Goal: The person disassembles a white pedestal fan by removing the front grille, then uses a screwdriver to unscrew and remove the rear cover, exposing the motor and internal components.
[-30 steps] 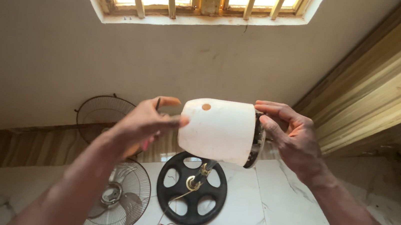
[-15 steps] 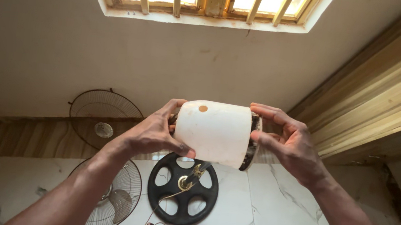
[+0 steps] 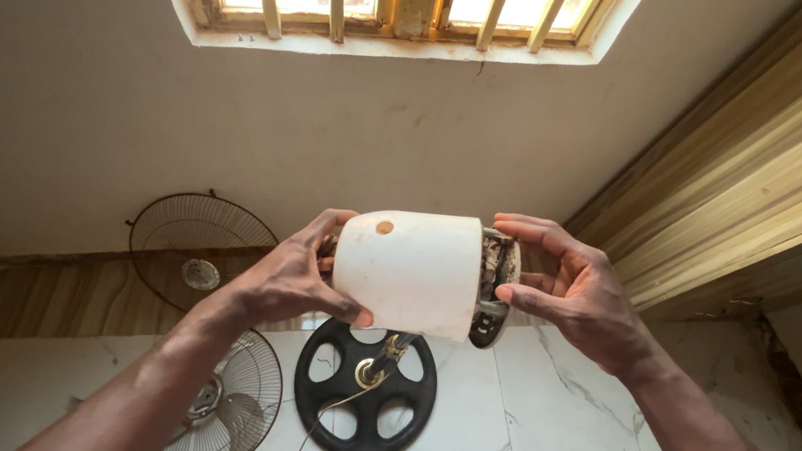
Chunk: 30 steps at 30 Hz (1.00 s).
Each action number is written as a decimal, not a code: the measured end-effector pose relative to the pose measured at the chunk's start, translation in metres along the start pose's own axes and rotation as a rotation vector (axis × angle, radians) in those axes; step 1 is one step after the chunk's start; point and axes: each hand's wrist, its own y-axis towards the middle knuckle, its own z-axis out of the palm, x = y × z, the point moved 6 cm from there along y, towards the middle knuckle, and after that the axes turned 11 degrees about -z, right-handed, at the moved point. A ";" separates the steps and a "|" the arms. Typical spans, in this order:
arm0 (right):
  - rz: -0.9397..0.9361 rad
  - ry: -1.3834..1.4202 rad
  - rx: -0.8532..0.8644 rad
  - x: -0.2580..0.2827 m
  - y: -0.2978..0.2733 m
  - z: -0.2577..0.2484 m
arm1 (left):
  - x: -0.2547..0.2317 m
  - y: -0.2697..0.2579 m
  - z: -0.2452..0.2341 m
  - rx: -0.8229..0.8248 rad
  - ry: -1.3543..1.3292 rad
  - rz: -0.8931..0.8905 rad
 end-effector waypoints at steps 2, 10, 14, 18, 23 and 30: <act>-0.011 -0.028 0.003 0.000 -0.001 -0.001 | -0.002 -0.001 -0.001 0.001 0.000 0.016; -0.039 -0.033 0.031 -0.004 0.001 -0.002 | -0.002 -0.001 -0.005 -0.032 0.015 0.017; -0.041 -0.045 0.011 -0.006 0.001 -0.005 | 0.010 0.001 0.002 0.000 -0.084 0.014; -0.019 -0.042 -0.008 -0.007 -0.005 -0.005 | 0.025 0.003 0.004 0.010 -0.102 -0.039; -0.013 -0.132 0.007 -0.004 -0.003 -0.005 | 0.017 0.010 0.004 0.050 0.033 0.053; -0.023 -0.280 0.084 -0.001 0.001 -0.001 | 0.003 0.011 0.004 0.068 -0.009 0.041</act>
